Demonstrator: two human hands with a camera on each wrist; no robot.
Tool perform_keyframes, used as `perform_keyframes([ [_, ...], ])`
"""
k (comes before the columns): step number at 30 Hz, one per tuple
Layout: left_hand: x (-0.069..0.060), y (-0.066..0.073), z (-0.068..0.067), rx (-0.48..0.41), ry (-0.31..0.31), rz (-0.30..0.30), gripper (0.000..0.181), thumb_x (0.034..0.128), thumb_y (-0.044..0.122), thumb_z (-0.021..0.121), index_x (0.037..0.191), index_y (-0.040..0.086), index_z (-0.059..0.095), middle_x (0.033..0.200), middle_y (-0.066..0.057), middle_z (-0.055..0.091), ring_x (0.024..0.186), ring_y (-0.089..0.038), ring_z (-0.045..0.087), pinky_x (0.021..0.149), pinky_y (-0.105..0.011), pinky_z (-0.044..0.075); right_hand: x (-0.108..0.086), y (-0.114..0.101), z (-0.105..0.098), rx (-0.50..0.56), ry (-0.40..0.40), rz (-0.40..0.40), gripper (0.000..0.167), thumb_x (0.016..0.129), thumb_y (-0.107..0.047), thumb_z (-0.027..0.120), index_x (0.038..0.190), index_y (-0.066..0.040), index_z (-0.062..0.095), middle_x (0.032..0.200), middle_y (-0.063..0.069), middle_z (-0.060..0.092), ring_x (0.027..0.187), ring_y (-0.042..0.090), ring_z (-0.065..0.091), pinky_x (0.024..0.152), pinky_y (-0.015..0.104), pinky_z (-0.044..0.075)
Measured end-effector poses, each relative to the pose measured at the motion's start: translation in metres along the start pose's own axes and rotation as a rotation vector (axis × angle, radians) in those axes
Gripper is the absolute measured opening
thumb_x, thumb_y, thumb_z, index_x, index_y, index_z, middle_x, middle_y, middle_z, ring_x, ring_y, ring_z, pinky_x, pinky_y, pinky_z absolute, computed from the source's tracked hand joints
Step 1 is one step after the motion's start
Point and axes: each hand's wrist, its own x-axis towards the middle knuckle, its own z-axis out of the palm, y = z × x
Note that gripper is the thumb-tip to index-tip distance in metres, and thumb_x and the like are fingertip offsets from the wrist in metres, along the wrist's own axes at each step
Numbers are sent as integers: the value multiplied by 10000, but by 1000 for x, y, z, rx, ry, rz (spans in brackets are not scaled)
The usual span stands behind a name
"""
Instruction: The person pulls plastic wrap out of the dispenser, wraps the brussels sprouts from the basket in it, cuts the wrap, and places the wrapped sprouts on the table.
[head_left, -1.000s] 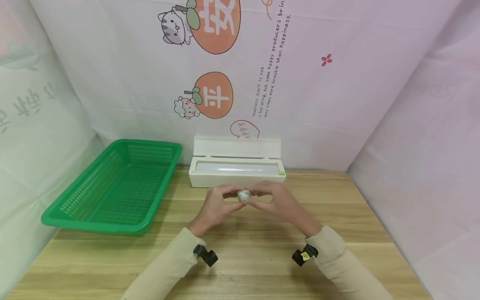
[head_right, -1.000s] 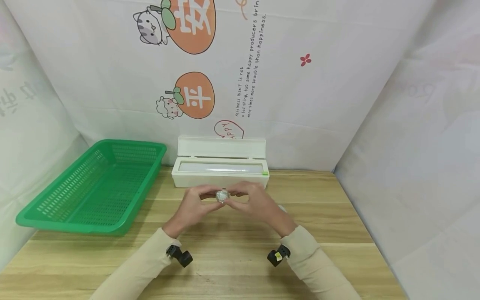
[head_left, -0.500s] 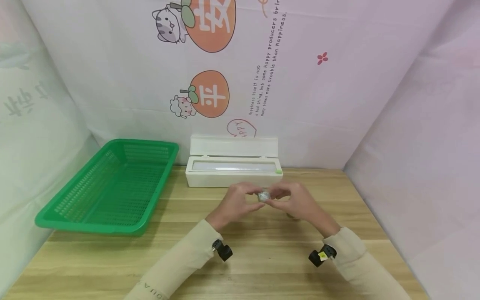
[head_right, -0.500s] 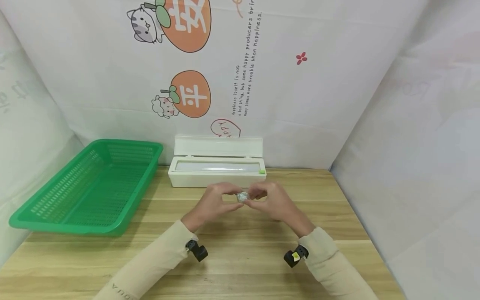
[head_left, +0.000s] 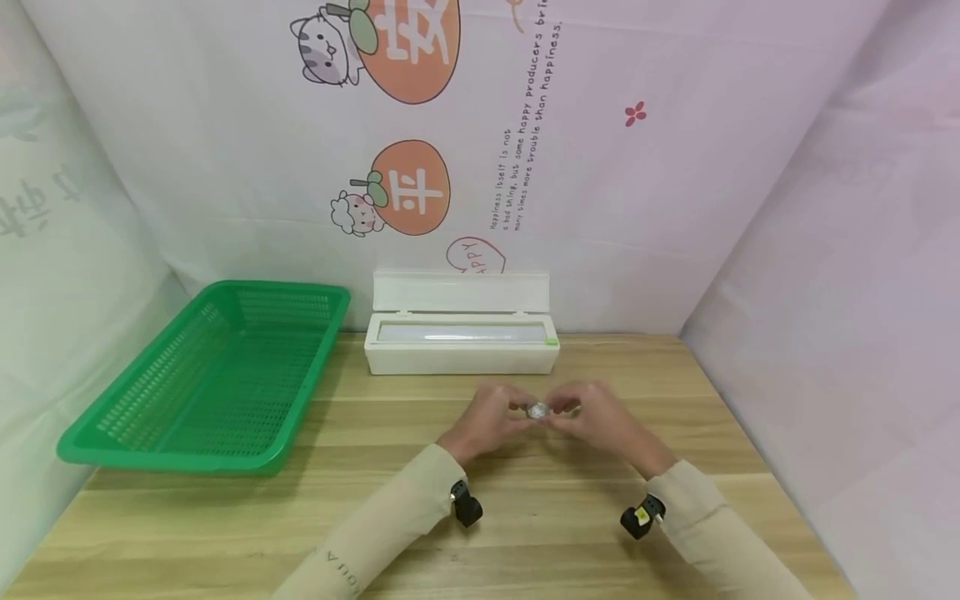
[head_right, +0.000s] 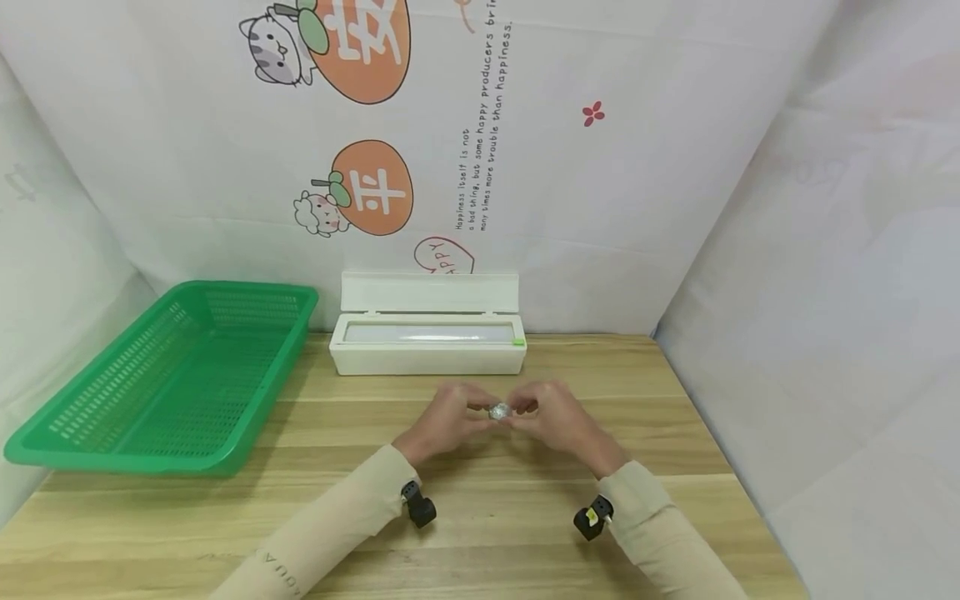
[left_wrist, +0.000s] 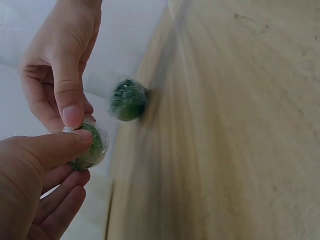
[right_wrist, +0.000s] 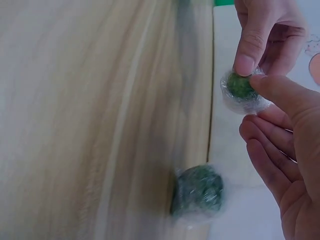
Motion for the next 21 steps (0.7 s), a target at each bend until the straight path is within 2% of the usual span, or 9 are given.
perform_keyframes([
  [7, 0, -12, 20, 9, -9, -36, 244, 889, 244, 868, 1102, 131, 834, 1102, 0, 821, 978, -70, 766, 862, -211, 624, -3, 15, 8, -52, -32, -9, 134, 893, -210, 861, 1014, -176, 814, 1003, -36, 814, 849, 57, 723, 777, 296, 656],
  [13, 2, -14, 28, 3, -1, -42, 255, 887, 272, 868, 1102, 139, 834, 1083, 9, 822, 951, -32, 766, 830, -117, 578, -3, 20, 11, -99, -34, 0, 141, 889, -227, 867, 1007, -173, 814, 999, -40, 813, 852, 69, 730, 767, 302, 653],
  [17, 1, -14, 28, 17, -2, -48, 261, 888, 270, 871, 1107, 133, 832, 1092, 5, 821, 987, -59, 767, 873, -153, 592, -2, 19, 10, -119, -52, 10, 156, 888, -234, 868, 1021, -177, 812, 1013, -43, 810, 856, 67, 725, 767, 271, 644],
  [21, -2, -11, 22, 50, -35, -71, 322, 864, 210, 894, 1153, 96, 808, 1154, -30, 812, 1087, -146, 765, 972, -248, 607, -2, 17, 7, -132, -72, 9, 249, 885, -234, 869, 1100, -128, 798, 1078, 13, 806, 930, 140, 747, 805, 302, 654],
])
